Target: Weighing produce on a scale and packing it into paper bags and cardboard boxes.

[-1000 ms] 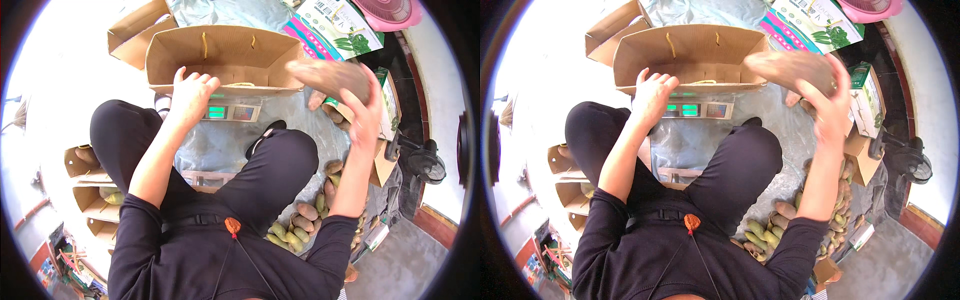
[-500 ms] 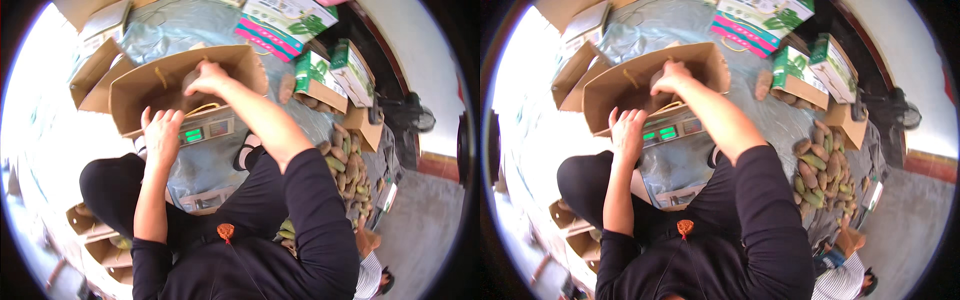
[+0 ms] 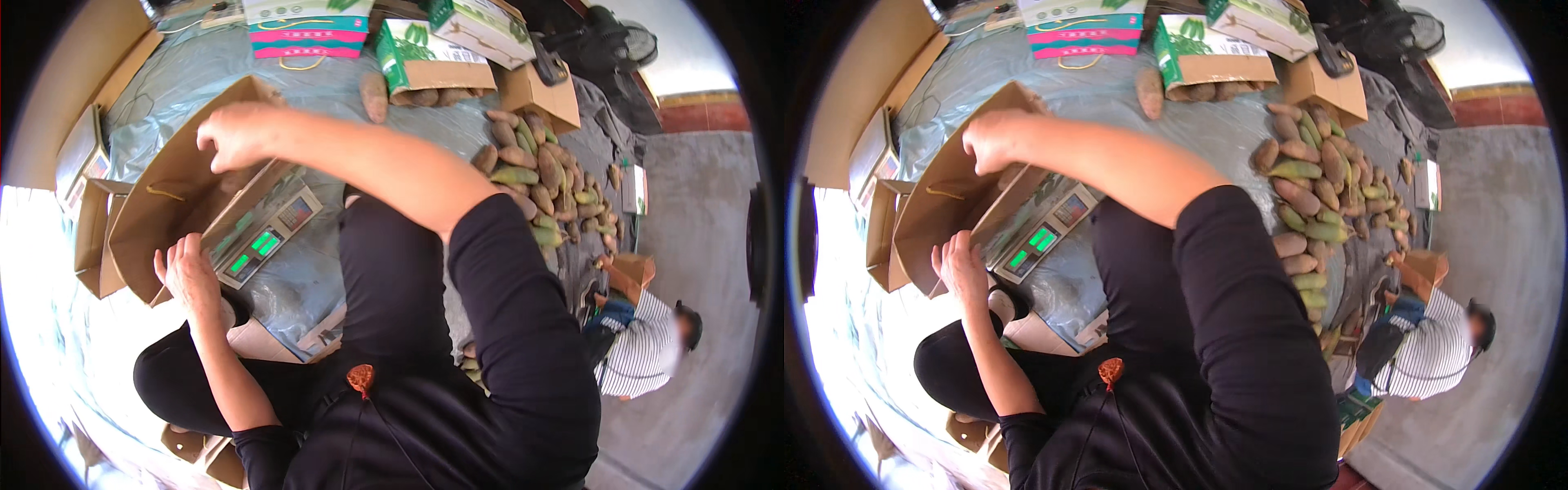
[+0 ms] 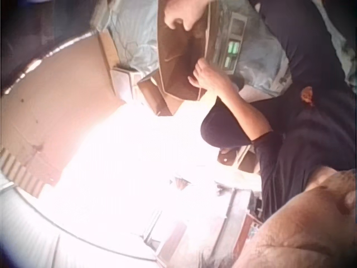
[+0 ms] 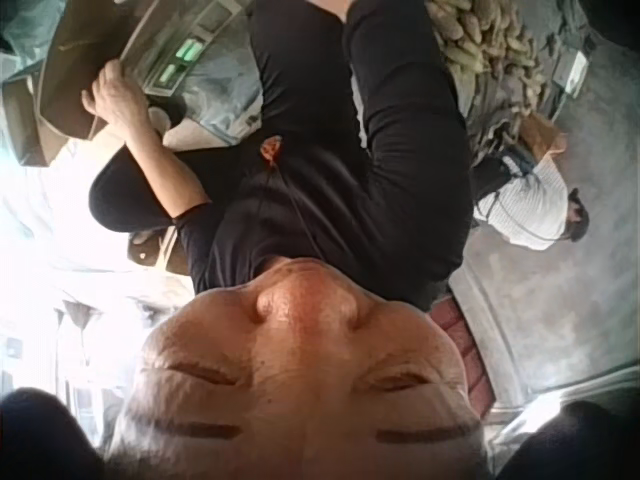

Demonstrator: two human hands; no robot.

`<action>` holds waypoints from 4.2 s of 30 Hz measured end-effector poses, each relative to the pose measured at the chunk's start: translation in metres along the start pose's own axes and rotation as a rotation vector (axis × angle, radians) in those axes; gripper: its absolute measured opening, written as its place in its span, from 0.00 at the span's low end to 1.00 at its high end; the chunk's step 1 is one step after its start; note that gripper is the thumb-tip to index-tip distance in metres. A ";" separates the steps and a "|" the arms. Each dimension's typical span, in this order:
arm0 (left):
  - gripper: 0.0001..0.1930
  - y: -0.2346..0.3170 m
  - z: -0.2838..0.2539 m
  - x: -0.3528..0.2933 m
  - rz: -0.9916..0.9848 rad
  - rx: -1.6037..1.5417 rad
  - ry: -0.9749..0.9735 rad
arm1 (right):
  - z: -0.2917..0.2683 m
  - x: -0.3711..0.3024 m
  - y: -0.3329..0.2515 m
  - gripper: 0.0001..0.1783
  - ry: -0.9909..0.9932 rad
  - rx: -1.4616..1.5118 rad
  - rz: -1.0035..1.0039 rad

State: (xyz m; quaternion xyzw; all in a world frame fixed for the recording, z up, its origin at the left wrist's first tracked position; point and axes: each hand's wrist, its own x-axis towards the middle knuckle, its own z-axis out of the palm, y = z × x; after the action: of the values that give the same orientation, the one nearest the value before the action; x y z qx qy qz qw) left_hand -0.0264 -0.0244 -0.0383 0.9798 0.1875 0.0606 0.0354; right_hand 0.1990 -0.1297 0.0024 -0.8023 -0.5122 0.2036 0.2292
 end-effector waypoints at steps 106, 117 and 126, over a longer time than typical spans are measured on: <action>0.09 0.001 0.001 -0.004 0.037 -0.165 0.127 | 0.137 0.084 -0.030 0.18 -0.559 -0.166 0.034; 0.10 -0.004 0.002 -0.006 0.037 -0.047 0.066 | 0.000 -0.004 -0.007 0.26 -0.064 0.343 -0.205; 0.13 -0.010 0.019 -0.003 0.097 0.018 0.048 | 0.074 -0.195 0.158 0.14 0.701 0.721 0.525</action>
State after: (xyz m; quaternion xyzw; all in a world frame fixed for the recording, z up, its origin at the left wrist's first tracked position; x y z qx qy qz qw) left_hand -0.0305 -0.0169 -0.0581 0.9862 0.1410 0.0841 0.0190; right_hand 0.1959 -0.3548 -0.1307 -0.7934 -0.0866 0.1372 0.5867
